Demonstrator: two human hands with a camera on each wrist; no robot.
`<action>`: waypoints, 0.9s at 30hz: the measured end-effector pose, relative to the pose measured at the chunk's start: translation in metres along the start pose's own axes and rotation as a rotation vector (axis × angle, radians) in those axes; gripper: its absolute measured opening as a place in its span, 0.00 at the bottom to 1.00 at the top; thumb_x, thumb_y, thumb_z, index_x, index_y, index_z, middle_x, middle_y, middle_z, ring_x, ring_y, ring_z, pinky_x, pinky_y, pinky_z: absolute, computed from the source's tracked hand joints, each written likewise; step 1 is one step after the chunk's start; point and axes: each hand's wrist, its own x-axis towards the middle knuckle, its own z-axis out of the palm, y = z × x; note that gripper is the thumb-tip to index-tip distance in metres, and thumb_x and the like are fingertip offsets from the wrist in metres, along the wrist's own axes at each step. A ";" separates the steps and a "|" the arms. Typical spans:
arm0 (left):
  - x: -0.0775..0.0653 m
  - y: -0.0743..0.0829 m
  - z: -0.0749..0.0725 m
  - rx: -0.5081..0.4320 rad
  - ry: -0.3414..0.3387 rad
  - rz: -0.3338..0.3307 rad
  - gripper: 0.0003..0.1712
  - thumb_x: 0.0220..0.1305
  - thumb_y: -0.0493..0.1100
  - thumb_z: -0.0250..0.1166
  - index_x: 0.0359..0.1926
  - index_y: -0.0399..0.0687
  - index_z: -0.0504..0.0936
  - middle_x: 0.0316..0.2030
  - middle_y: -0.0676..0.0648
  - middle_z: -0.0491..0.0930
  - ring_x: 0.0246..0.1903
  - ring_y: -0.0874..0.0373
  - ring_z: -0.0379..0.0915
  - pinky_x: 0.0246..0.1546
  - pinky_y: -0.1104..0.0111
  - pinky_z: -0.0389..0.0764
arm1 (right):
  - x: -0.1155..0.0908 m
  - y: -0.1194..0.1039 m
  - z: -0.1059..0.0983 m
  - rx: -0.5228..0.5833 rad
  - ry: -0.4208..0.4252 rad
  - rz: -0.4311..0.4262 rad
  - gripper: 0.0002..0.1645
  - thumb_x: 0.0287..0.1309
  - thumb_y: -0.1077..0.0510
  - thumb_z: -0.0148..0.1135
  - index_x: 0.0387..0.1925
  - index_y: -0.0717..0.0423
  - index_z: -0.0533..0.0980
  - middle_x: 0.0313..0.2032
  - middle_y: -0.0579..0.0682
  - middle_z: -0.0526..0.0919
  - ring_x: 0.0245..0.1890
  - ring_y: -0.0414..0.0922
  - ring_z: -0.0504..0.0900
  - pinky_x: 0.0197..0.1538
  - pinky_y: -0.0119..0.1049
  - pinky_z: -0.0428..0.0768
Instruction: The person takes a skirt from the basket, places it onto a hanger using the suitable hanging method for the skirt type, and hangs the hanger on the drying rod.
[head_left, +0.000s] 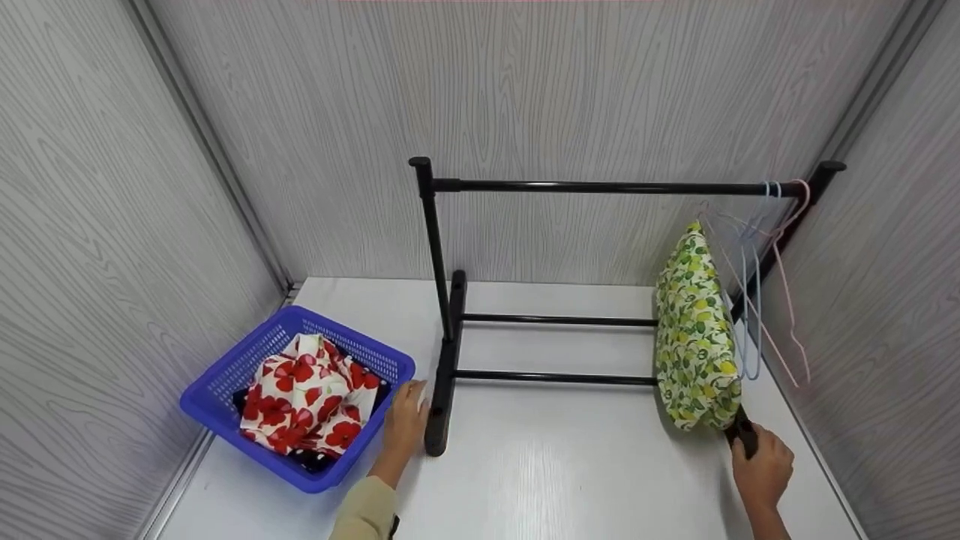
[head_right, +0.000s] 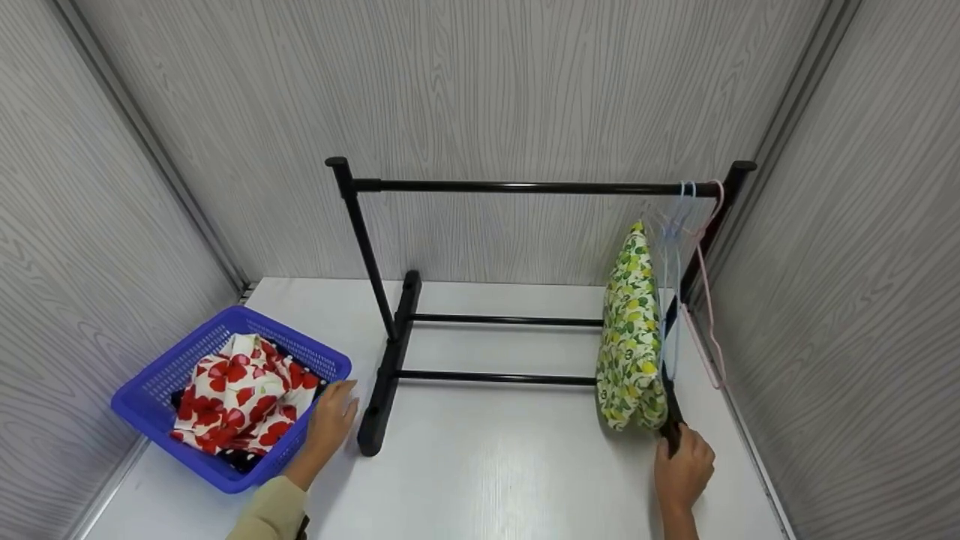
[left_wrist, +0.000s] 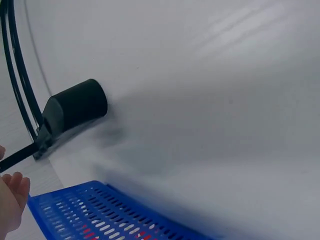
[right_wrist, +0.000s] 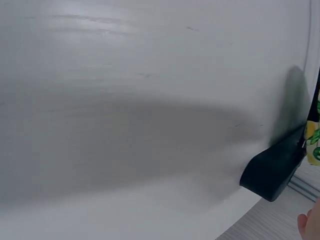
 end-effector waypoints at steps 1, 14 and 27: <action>0.003 -0.003 -0.004 0.008 0.042 0.020 0.16 0.49 0.30 0.67 0.42 0.34 0.81 0.39 0.39 0.78 0.40 0.46 0.76 0.43 0.57 0.78 | -0.001 0.005 -0.001 -0.026 -0.036 0.004 0.21 0.50 0.68 0.60 0.47 0.74 0.71 0.46 0.75 0.72 0.48 0.72 0.68 0.51 0.66 0.63; 0.010 -0.064 -0.060 0.211 0.078 -0.334 0.29 0.51 0.37 0.68 0.55 0.34 0.72 0.58 0.30 0.64 0.57 0.35 0.60 0.53 0.43 0.63 | -0.002 0.027 -0.003 -0.114 -0.523 0.151 0.30 0.60 0.65 0.48 0.62 0.73 0.56 0.58 0.81 0.51 0.56 0.78 0.56 0.56 0.68 0.59; -0.002 -0.099 -0.091 0.385 -0.212 -0.704 0.49 0.51 0.44 0.68 0.67 0.29 0.50 0.64 0.20 0.45 0.62 0.22 0.46 0.60 0.34 0.50 | 0.005 0.029 -0.001 -0.067 -0.507 0.173 0.28 0.61 0.69 0.45 0.61 0.77 0.57 0.57 0.83 0.54 0.57 0.75 0.56 0.60 0.64 0.58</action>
